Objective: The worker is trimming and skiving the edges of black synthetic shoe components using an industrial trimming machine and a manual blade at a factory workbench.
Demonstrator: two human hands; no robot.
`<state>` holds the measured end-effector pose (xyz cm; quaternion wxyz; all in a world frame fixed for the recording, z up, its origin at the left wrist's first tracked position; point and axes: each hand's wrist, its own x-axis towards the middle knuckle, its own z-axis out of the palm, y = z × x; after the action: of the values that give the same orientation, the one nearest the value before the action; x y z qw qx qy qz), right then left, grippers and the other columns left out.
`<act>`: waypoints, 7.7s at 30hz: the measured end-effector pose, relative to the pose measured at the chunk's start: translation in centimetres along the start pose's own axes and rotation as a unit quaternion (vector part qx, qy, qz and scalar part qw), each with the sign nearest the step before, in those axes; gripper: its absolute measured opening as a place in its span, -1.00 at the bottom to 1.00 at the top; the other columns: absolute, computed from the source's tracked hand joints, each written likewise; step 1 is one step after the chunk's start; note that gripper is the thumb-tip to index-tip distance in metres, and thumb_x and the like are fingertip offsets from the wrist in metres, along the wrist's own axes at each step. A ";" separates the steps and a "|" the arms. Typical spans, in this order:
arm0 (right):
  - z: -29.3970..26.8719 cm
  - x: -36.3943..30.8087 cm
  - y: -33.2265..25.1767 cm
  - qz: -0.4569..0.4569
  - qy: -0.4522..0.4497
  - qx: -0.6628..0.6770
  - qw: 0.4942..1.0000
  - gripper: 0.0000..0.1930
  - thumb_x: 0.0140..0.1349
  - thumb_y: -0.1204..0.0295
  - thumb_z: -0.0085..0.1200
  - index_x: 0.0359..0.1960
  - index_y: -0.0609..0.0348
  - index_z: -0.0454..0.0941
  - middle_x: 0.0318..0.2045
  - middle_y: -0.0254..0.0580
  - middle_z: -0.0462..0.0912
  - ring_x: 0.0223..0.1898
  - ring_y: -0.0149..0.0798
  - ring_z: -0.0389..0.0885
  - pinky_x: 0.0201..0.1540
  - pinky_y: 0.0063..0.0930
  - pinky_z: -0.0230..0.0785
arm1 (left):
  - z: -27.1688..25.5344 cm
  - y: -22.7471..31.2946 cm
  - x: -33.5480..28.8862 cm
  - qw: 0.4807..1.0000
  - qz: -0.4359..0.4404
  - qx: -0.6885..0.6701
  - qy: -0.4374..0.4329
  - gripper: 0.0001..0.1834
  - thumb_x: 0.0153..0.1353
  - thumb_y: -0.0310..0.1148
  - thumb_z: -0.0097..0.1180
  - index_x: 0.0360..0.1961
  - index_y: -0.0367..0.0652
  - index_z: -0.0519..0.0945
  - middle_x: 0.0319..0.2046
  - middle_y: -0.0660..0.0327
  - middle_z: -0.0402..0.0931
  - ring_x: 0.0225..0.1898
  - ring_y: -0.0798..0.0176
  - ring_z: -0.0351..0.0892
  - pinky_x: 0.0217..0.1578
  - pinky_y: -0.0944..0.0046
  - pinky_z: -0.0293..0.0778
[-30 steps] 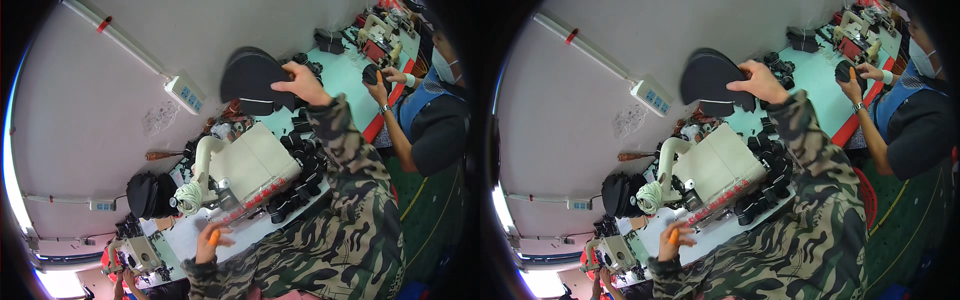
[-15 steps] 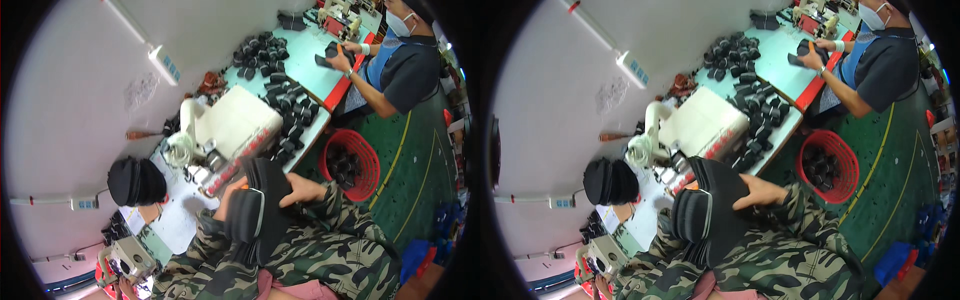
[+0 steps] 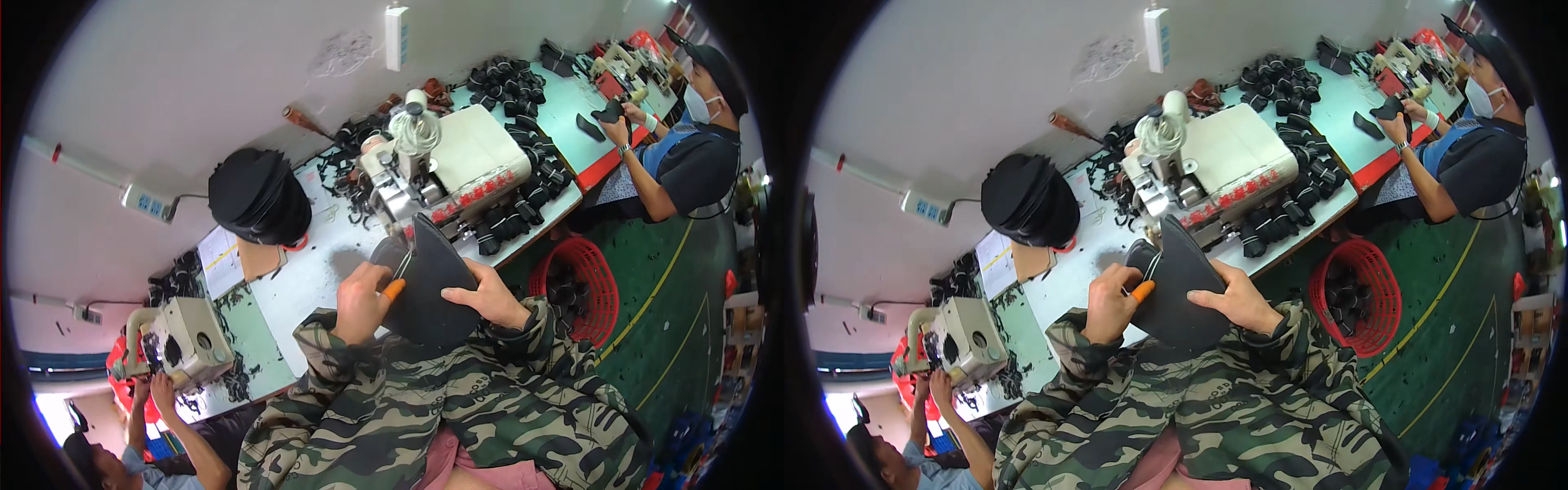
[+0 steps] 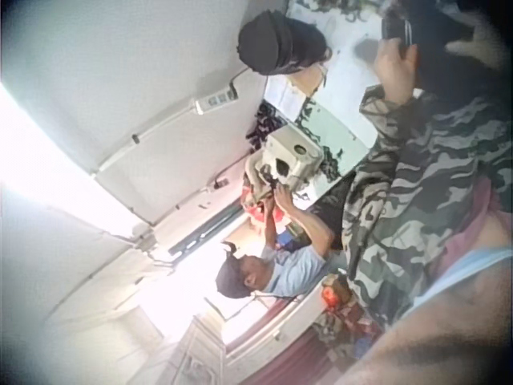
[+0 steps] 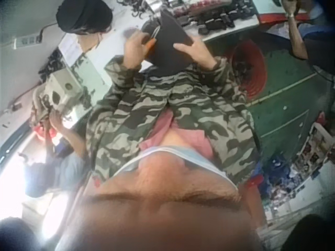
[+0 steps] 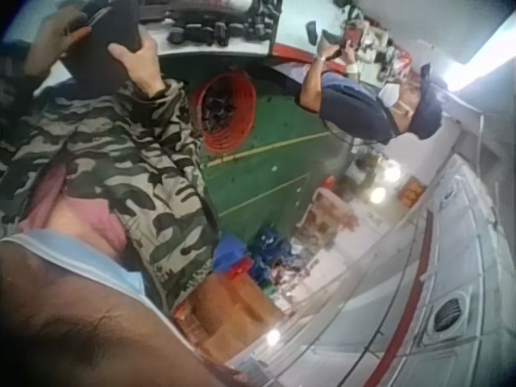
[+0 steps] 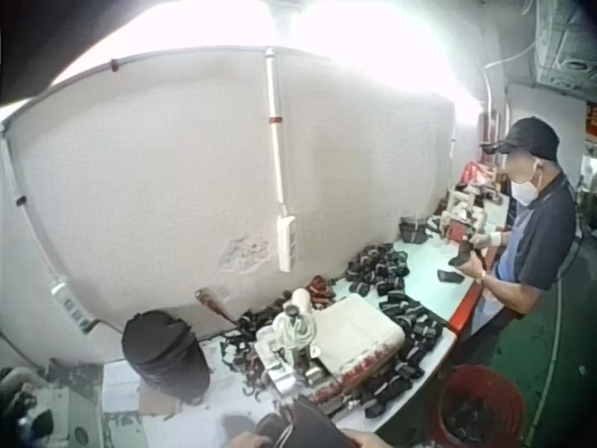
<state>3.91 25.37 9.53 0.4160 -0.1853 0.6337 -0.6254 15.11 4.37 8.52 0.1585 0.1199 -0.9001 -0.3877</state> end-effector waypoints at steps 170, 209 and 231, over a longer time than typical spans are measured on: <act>-3.5 1.0 17.7 0.204 0.007 0.173 0.964 -0.64 0.22 0.23 0.22 -0.08 0.21 0.51 -0.30 -0.30 0.64 -0.34 -0.45 0.64 -0.50 -0.60 0.48 | 13.9 -6.8 -6.7 0.961 -0.153 -0.101 -0.207 -0.27 -0.07 -0.13 0.46 0.06 -0.35 0.49 0.01 -0.02 0.46 -0.04 0.06 0.57 -0.09 0.22 0.55; -5.2 4.1 22.3 0.156 0.095 0.046 0.982 -0.67 0.04 0.42 0.19 -0.21 0.45 0.61 -0.38 -0.11 0.67 -0.36 -0.25 0.62 -0.25 -0.35 0.46 | 11.1 -11.6 -6.4 0.975 -0.204 -0.076 0.033 -0.84 0.26 -0.43 -0.07 -0.35 -0.29 0.52 -0.53 0.17 0.45 -0.48 0.27 0.35 -0.43 0.19 0.31; -4.4 2.3 18.6 0.234 -0.028 0.191 0.953 -0.60 0.32 0.12 0.10 -0.07 0.23 0.53 -0.29 -0.30 0.63 -0.37 -0.48 0.64 -0.44 -0.59 0.53 | 15.2 -5.4 -6.1 0.975 -0.143 -0.022 -0.171 -0.59 0.13 -0.24 0.27 -0.06 -0.28 0.59 -0.13 -0.06 0.58 -0.13 -0.07 0.61 -0.10 0.16 0.51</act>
<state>4.53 29.25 -9.30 0.5963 0.0337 0.5158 -0.6142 15.52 12.84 -6.47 -0.0521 0.1756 -0.8785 -0.4412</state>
